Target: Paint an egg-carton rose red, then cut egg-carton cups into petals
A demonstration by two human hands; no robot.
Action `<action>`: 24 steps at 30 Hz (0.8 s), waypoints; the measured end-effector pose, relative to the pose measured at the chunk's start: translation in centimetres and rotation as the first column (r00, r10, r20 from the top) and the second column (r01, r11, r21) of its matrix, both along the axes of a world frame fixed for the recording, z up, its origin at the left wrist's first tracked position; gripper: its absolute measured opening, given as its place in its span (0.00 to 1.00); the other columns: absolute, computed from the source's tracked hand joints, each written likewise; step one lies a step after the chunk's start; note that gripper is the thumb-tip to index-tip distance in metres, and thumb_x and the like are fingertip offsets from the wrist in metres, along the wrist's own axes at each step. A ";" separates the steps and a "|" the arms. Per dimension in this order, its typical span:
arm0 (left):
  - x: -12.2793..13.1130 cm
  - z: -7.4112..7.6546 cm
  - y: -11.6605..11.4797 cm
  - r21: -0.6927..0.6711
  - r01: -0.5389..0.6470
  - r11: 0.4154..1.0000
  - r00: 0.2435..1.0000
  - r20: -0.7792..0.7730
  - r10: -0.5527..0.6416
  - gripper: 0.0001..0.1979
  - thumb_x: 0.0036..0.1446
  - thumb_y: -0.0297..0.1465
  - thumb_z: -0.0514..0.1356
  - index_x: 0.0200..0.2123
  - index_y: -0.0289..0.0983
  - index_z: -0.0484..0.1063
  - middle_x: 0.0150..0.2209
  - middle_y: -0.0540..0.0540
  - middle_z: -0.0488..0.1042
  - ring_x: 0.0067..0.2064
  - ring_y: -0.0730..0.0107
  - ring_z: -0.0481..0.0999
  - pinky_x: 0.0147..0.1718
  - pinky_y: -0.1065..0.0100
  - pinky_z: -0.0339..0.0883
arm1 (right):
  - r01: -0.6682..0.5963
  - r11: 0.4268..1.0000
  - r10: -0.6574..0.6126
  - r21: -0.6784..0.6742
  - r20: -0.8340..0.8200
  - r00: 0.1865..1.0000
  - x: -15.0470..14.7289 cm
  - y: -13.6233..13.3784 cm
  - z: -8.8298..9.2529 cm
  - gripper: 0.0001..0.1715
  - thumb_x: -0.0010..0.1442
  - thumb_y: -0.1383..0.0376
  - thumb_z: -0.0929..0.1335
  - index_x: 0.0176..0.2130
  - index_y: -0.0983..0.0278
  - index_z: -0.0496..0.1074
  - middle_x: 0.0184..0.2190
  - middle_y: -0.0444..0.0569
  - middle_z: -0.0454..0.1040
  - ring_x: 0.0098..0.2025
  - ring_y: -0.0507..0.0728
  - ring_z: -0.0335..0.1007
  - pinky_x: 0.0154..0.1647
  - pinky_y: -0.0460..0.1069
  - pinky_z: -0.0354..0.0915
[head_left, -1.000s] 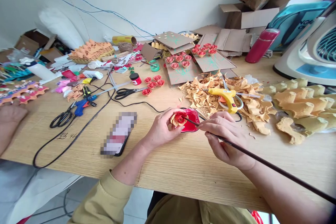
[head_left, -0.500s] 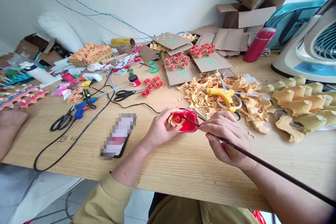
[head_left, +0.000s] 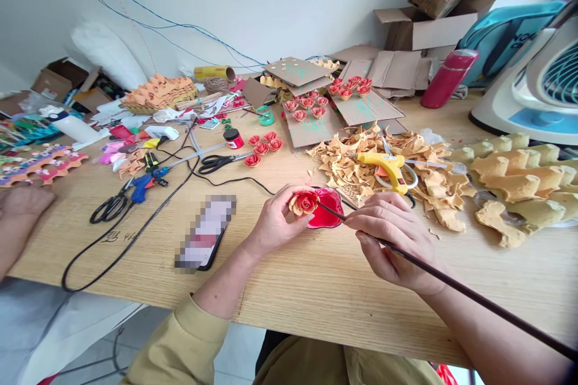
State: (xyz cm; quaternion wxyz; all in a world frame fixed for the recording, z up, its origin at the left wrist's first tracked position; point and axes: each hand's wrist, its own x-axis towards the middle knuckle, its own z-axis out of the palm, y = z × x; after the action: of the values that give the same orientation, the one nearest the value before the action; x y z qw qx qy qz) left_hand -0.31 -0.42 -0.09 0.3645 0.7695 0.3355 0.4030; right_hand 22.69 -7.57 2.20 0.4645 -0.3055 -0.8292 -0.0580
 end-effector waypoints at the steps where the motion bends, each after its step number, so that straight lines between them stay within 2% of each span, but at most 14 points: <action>1: 0.0 0.0 0.0 -0.004 0.007 1.000 1.000 0.004 -0.007 0.17 0.56 0.28 0.66 0.49 0.38 0.72 0.49 0.42 0.78 0.51 0.61 0.78 0.53 0.64 0.71 | -0.005 1.000 0.005 0.002 0.000 1.000 0.0 0.0 0.0 0.18 0.61 0.74 0.65 0.50 0.61 0.69 0.34 0.47 0.79 0.34 0.56 0.75 0.43 0.55 0.67; 6: 0.1 -0.1 0.0 -0.043 0.036 0.998 0.999 0.040 -0.034 0.18 0.55 0.28 0.66 0.49 0.37 0.72 0.49 0.41 0.78 0.53 0.60 0.78 0.54 0.63 0.71 | -0.012 0.999 0.013 -0.030 0.023 1.000 -0.1 0.1 -0.1 0.17 0.61 0.75 0.66 0.49 0.64 0.69 0.34 0.49 0.79 0.34 0.56 0.74 0.43 0.56 0.67; 12: 0.2 -0.2 0.0 -0.105 0.032 0.994 0.997 0.077 -0.024 0.19 0.54 0.29 0.66 0.50 0.35 0.72 0.52 0.39 0.77 0.53 0.60 0.78 0.52 0.65 0.72 | 0.008 1.000 -0.008 -0.014 -0.045 0.999 0.4 0.2 -0.3 0.17 0.61 0.75 0.66 0.49 0.62 0.70 0.34 0.49 0.79 0.34 0.56 0.74 0.43 0.56 0.68; 18: 0.3 -0.2 0.0 -0.100 0.040 0.994 0.996 0.078 -0.032 0.18 0.53 0.28 0.66 0.49 0.35 0.73 0.50 0.40 0.79 0.54 0.60 0.78 0.52 0.65 0.72 | -0.001 0.999 0.000 -0.041 -0.036 0.999 0.2 0.2 -0.1 0.17 0.62 0.76 0.66 0.50 0.64 0.70 0.34 0.50 0.79 0.33 0.56 0.74 0.42 0.55 0.68; 24: 0.3 -0.5 0.2 -0.153 0.024 0.988 0.996 0.092 -0.010 0.20 0.53 0.29 0.66 0.50 0.35 0.73 0.54 0.39 0.77 0.54 0.60 0.78 0.52 0.65 0.72 | 0.031 0.999 -0.032 -0.027 -0.072 0.997 0.3 0.2 -0.1 0.16 0.61 0.75 0.66 0.48 0.62 0.71 0.34 0.49 0.79 0.33 0.56 0.75 0.42 0.56 0.68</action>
State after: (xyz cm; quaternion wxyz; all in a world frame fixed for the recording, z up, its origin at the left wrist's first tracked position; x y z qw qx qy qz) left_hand 0.03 -0.24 -0.56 0.4410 0.7229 0.3419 0.4075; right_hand 23.01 -7.38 2.15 0.4895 -0.3264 -0.8075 -0.0434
